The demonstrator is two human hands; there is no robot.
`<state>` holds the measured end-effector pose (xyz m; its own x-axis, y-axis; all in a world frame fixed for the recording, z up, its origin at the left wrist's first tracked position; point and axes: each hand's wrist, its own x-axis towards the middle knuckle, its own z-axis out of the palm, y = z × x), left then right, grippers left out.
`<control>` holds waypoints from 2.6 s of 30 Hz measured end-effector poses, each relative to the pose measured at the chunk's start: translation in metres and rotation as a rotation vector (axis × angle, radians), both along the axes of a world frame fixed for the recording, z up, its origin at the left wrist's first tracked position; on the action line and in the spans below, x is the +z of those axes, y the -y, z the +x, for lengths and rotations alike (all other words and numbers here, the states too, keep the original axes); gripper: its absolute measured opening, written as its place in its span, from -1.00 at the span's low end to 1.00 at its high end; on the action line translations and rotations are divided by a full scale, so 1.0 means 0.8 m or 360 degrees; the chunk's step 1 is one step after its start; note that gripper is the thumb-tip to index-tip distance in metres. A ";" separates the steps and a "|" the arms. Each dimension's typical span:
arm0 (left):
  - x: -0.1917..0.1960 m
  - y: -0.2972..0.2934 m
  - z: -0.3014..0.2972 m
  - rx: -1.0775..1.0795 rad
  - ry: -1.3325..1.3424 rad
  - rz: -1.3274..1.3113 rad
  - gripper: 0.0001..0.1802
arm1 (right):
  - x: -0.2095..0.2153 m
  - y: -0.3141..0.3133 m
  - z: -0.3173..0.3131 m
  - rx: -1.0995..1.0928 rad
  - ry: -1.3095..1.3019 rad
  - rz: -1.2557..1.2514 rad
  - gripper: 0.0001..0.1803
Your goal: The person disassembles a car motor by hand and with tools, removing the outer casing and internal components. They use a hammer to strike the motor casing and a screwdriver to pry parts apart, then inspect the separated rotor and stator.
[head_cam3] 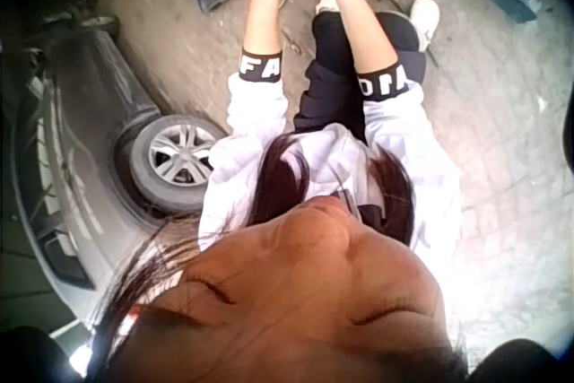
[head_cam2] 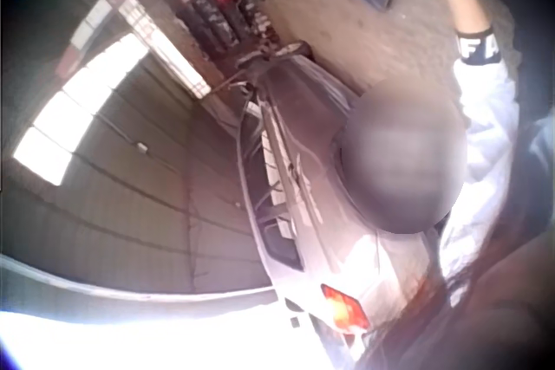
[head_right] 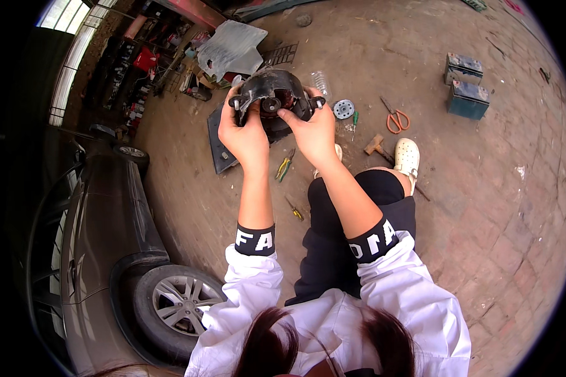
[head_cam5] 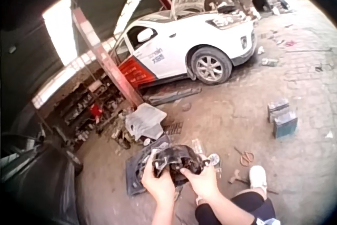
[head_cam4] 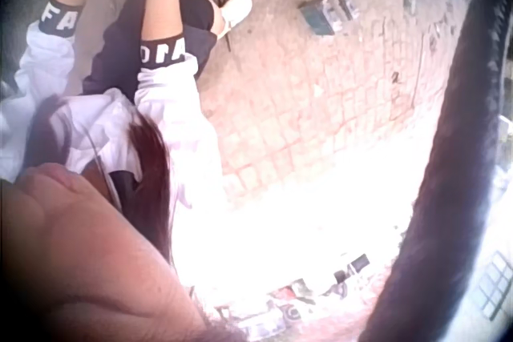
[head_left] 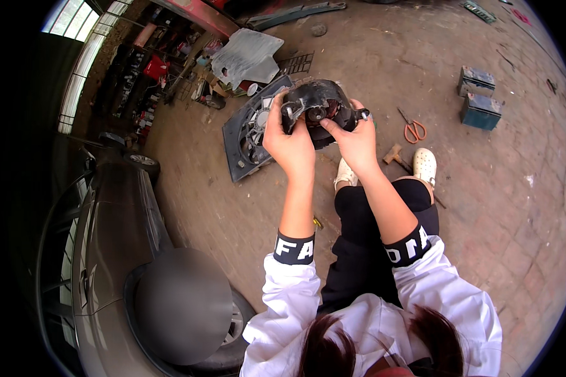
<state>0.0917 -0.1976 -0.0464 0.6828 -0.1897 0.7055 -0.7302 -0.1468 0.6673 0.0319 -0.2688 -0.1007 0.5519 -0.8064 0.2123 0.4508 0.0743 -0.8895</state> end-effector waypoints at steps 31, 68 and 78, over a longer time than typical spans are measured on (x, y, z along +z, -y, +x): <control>0.034 -0.020 0.010 -0.0388 -0.0237 0.0135 -0.48 | 0.013 0.012 -0.002 0.0072 0.0109 -0.0213 -0.60; 0.030 -0.021 0.081 -0.0238 -0.0483 0.1002 -0.72 | -0.058 0.007 0.043 0.0054 -0.0467 -0.0041 -0.60; 0.001 -0.003 0.083 0.0325 0.0108 0.1458 -0.67 | -0.068 -0.009 0.058 -0.0205 -0.0702 0.0000 -0.61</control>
<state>0.1585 -0.1953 -0.0453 0.7270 -0.5719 0.3801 -0.6656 -0.7229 0.1854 0.0787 -0.2616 -0.1550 0.4850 -0.8743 -0.0206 0.0344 0.0425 -0.9985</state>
